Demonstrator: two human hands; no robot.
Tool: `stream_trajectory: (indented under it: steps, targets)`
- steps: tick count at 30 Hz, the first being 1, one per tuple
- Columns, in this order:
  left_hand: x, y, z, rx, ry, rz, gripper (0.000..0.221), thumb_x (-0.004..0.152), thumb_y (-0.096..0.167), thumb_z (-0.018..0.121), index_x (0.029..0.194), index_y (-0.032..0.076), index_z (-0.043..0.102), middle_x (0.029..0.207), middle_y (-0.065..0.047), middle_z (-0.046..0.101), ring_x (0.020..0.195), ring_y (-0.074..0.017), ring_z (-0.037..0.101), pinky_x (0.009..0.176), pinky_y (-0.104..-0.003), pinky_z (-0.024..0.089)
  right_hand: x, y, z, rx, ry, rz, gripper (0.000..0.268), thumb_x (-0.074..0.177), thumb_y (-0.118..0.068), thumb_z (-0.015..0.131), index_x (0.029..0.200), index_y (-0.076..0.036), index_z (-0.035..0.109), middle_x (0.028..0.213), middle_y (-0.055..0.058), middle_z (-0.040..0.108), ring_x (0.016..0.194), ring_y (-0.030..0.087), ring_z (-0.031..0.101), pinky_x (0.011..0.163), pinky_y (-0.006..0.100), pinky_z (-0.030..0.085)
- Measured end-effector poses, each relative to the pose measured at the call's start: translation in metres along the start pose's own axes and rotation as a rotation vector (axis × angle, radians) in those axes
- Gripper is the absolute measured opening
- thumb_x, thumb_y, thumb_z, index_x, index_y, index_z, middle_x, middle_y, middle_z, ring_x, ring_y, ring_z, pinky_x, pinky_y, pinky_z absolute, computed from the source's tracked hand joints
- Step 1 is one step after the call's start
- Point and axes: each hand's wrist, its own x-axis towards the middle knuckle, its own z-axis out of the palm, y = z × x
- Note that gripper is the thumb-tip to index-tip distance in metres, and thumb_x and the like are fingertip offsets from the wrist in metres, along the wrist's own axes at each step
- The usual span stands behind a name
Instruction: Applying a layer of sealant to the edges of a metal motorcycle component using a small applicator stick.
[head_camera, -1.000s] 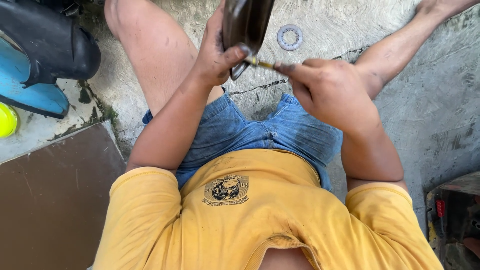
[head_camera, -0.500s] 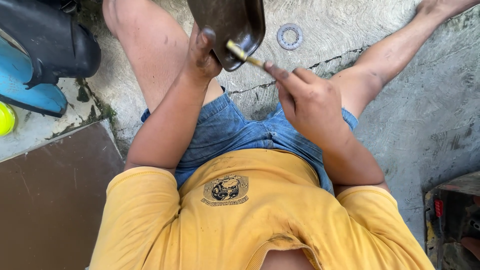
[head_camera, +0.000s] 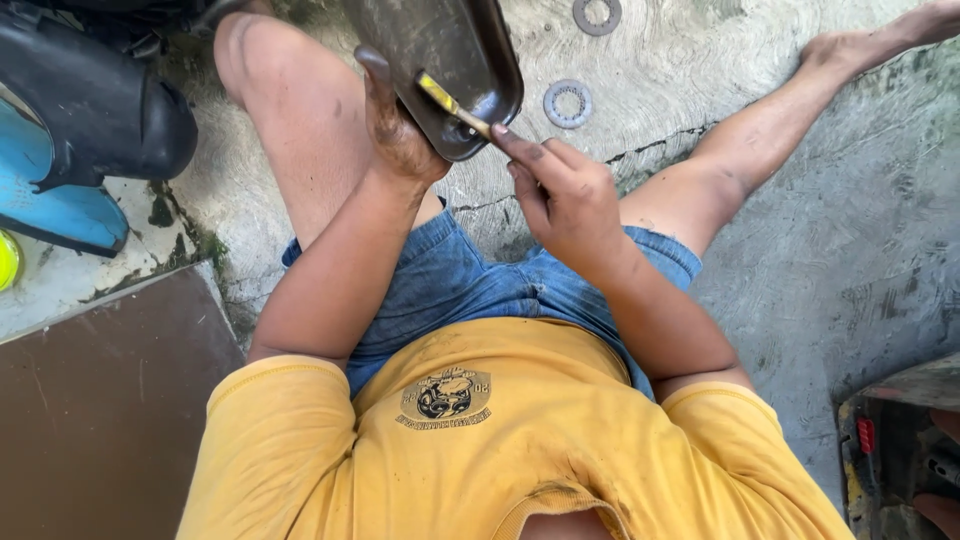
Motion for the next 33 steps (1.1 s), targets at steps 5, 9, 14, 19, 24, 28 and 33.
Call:
stream_trajectory:
  steps: [5, 9, 14, 19, 24, 28, 33]
  targets:
    - [-0.003, -0.010, -0.014, 0.053, -0.028, 0.003, 0.059, 0.101, 0.059, 0.066, 0.144, 0.020, 0.055, 0.131, -0.002, 0.066, 0.118, -0.0176, 0.065, 0.109, -0.041, 0.055, 0.006, 0.010, 0.006, -0.102, 0.096, 0.009, 0.042, 0.096, 0.012, 0.067, 0.135, 0.000, 0.066, 0.078, 0.005, 0.058, 0.058, 0.014, 0.042, 0.052, 0.029, 0.037]
    - [0.001, -0.011, -0.015, 0.091, -0.010, -0.038, 0.064, 0.098, 0.062, 0.068, 0.143, 0.019, 0.056, 0.125, -0.004, 0.064, 0.111, -0.0187, 0.065, 0.103, -0.042, 0.057, 0.011, 0.017, 0.009, -0.063, 0.126, -0.001, 0.036, 0.098, 0.010, 0.068, 0.133, 0.001, 0.067, 0.074, 0.003, 0.056, 0.057, 0.012, 0.040, 0.051, 0.028, 0.032]
    - [-0.002, -0.017, 0.004, 0.160, -0.106, 0.005, 0.068, 0.102, 0.063, 0.064, 0.152, 0.022, 0.048, 0.142, -0.003, 0.059, 0.129, -0.0203, 0.057, 0.115, -0.045, 0.048, 0.013, 0.017, 0.011, -0.013, 0.116, -0.008, 0.035, 0.095, 0.009, 0.067, 0.129, 0.001, 0.069, 0.073, 0.003, 0.061, 0.054, 0.011, 0.042, 0.048, 0.026, 0.033]
    - [-0.005, -0.023, 0.003, 0.137, -0.103, -0.016, 0.071, 0.099, 0.068, 0.062, 0.150, 0.022, 0.049, 0.143, -0.005, 0.060, 0.130, -0.0207, 0.059, 0.116, -0.044, 0.049, 0.020, 0.005, 0.001, -0.020, 0.199, 0.047, 0.038, 0.090, 0.015, 0.068, 0.127, 0.006, 0.069, 0.084, 0.013, 0.069, 0.060, 0.016, 0.051, 0.054, 0.030, 0.041]
    - [-0.010, -0.027, -0.006, 0.087, -0.060, 0.016, 0.072, 0.100, 0.068, 0.058, 0.152, 0.020, 0.046, 0.148, -0.006, 0.055, 0.137, -0.0225, 0.053, 0.121, -0.047, 0.043, 0.026, -0.003, -0.006, 0.059, 0.202, 0.078, 0.036, 0.090, 0.018, 0.065, 0.125, 0.010, 0.067, 0.103, 0.018, 0.076, 0.068, 0.016, 0.060, 0.058, 0.027, 0.047]
    - [0.002, -0.013, 0.020, 0.108, -0.256, -0.037, 0.066, 0.101, 0.067, 0.062, 0.155, 0.030, 0.050, 0.151, 0.000, 0.061, 0.138, -0.0183, 0.060, 0.124, -0.039, 0.050, 0.018, 0.003, -0.002, 0.108, 0.057, 0.034, 0.038, 0.090, 0.012, 0.069, 0.127, 0.004, 0.069, 0.083, 0.011, 0.071, 0.055, 0.014, 0.047, 0.050, 0.028, 0.035]
    - [0.005, -0.004, 0.018, -0.098, -0.223, -0.103, 0.071, 0.094, 0.059, 0.076, 0.152, 0.024, 0.056, 0.139, -0.002, 0.068, 0.126, -0.0176, 0.067, 0.117, -0.035, 0.056, 0.016, 0.014, 0.008, -0.033, 0.088, -0.080, 0.027, 0.094, 0.012, 0.066, 0.119, 0.005, 0.070, 0.072, 0.005, 0.062, 0.055, 0.012, 0.046, 0.048, 0.027, 0.036]
